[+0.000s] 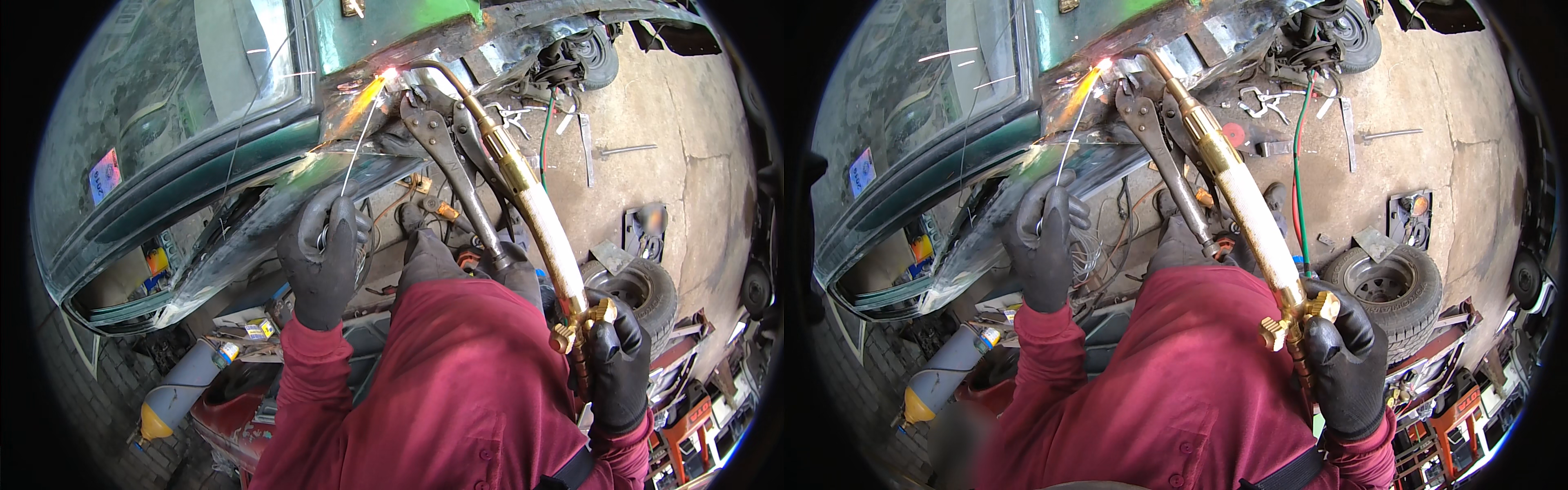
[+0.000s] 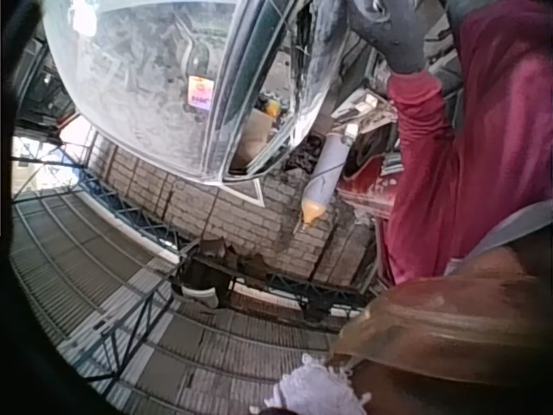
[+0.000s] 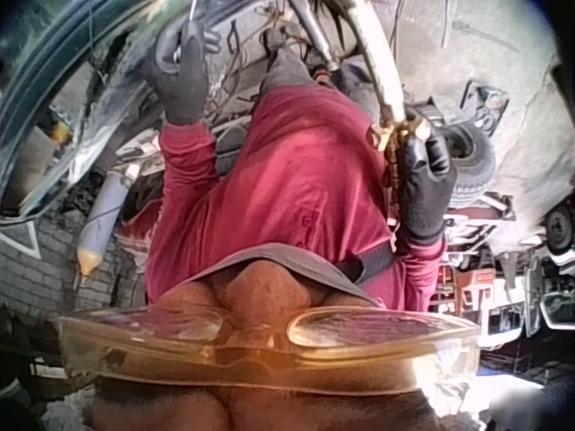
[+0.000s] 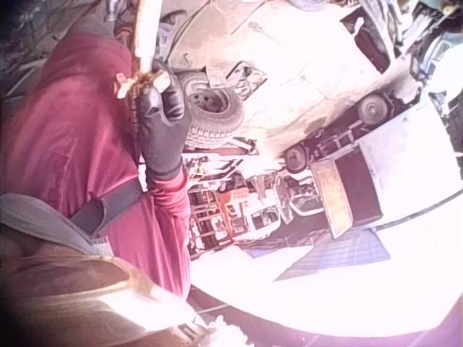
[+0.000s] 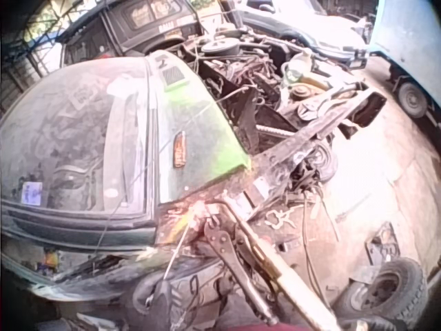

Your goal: The person uses a welding torch and filler rod to weld a section of a car's front frame. They repeatedly heat the metal, apply filler, and use locking pliers and a hammer to shape and align the frame during the process.

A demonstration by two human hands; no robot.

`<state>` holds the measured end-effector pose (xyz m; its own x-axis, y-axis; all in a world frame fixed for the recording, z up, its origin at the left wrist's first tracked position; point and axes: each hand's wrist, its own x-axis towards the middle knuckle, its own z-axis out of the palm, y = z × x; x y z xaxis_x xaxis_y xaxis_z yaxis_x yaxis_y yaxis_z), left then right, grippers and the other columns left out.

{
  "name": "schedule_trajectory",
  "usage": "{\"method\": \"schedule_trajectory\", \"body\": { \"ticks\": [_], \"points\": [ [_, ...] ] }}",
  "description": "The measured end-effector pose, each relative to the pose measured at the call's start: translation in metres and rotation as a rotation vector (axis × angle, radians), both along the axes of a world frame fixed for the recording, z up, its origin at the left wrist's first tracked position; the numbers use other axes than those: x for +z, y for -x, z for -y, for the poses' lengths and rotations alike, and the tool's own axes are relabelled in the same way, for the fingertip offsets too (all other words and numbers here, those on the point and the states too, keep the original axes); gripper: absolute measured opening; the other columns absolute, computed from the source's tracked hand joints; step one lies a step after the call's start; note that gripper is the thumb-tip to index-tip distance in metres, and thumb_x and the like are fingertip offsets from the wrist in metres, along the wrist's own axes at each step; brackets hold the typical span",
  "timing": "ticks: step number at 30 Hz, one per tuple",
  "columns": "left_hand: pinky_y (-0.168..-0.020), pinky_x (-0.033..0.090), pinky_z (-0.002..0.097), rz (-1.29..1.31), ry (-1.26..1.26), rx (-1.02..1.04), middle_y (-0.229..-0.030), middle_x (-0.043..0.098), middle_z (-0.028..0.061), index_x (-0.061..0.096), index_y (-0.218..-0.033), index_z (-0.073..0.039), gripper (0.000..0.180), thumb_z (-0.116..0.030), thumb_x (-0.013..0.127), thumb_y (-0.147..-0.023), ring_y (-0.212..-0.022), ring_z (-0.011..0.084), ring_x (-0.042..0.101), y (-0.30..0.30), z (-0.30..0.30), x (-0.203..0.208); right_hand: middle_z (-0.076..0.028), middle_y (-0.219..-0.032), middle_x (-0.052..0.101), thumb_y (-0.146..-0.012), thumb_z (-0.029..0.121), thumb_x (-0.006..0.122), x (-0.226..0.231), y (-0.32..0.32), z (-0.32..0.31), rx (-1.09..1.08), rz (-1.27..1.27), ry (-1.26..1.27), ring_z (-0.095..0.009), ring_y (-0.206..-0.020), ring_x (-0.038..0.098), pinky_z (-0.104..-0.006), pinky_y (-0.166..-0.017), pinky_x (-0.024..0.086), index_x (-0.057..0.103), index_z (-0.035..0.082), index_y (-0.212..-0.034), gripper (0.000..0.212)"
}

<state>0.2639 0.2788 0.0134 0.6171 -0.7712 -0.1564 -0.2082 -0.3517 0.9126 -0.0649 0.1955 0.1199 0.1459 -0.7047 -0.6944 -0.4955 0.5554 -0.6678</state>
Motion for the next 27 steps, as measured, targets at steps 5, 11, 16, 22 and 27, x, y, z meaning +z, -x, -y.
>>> {"method": "schedule_trajectory", "body": {
  "ticks": [5, 11, 16, 22, 27],
  "points": [
    [-0.068, 0.052, 0.0274, -0.004, -0.037, 0.001, -0.082, 0.072, 0.0085, 0.071, -0.128, 0.009, 0.029, -0.011, 0.057, -0.111, -0.072, 0.0107, 0.065, 0.0016, 0.0009, 0.0047, -0.009, -0.112, 0.078, -0.105, 0.025, 0.067, 0.0003, 0.0014, 0.0010, -0.032, 0.003, -0.020, -0.013, -0.099, 0.070, -0.0330, -0.090, 0.057, 0.072, -0.002, -0.133, 0.039],
    [-0.068, 0.052, 0.0260, -0.015, -0.001, 0.009, -0.081, 0.074, 0.0074, 0.072, -0.128, 0.007, 0.026, -0.009, 0.060, -0.111, -0.072, 0.0085, 0.065, 0.0008, 0.0013, 0.0022, -0.009, -0.111, 0.079, -0.106, 0.023, 0.066, 0.0003, 0.0012, 0.0018, -0.046, 0.010, -0.024, -0.013, -0.097, 0.071, -0.0328, -0.089, 0.057, 0.072, -0.003, -0.132, 0.037],
    [-0.068, 0.052, 0.0261, -0.034, 0.006, 0.008, -0.082, 0.073, 0.0071, 0.072, -0.128, 0.007, 0.026, -0.008, 0.061, -0.110, -0.072, 0.0090, 0.065, -0.0001, 0.0000, 0.0003, -0.009, -0.110, 0.079, -0.106, 0.022, 0.066, 0.0003, 0.0006, 0.0017, -0.039, 0.016, 0.002, -0.013, -0.096, 0.071, -0.0325, -0.089, 0.057, 0.073, -0.003, -0.131, 0.036],
    [-0.068, 0.052, 0.0260, -0.022, -0.006, 0.020, -0.082, 0.074, 0.0072, 0.072, -0.127, 0.007, 0.025, -0.008, 0.061, -0.110, -0.072, 0.0089, 0.066, 0.0009, 0.0007, -0.0005, -0.009, -0.110, 0.079, -0.105, 0.021, 0.066, 0.0009, 0.0008, 0.0022, -0.042, 0.020, -0.019, -0.013, -0.096, 0.070, -0.0326, -0.089, 0.057, 0.073, -0.004, -0.131, 0.036],
    [-0.067, 0.052, 0.0254, -0.002, -0.009, 0.023, -0.080, 0.074, 0.0073, 0.073, -0.127, 0.007, 0.025, -0.009, 0.061, -0.110, -0.071, 0.0085, 0.067, 0.0028, 0.0023, 0.0011, -0.009, -0.111, 0.078, -0.105, 0.021, 0.066, -0.0007, 0.0019, 0.0031, -0.057, 0.033, -0.024, -0.013, -0.097, 0.070, -0.0331, -0.090, 0.057, 0.073, -0.004, -0.131, 0.036]
  ]
}}
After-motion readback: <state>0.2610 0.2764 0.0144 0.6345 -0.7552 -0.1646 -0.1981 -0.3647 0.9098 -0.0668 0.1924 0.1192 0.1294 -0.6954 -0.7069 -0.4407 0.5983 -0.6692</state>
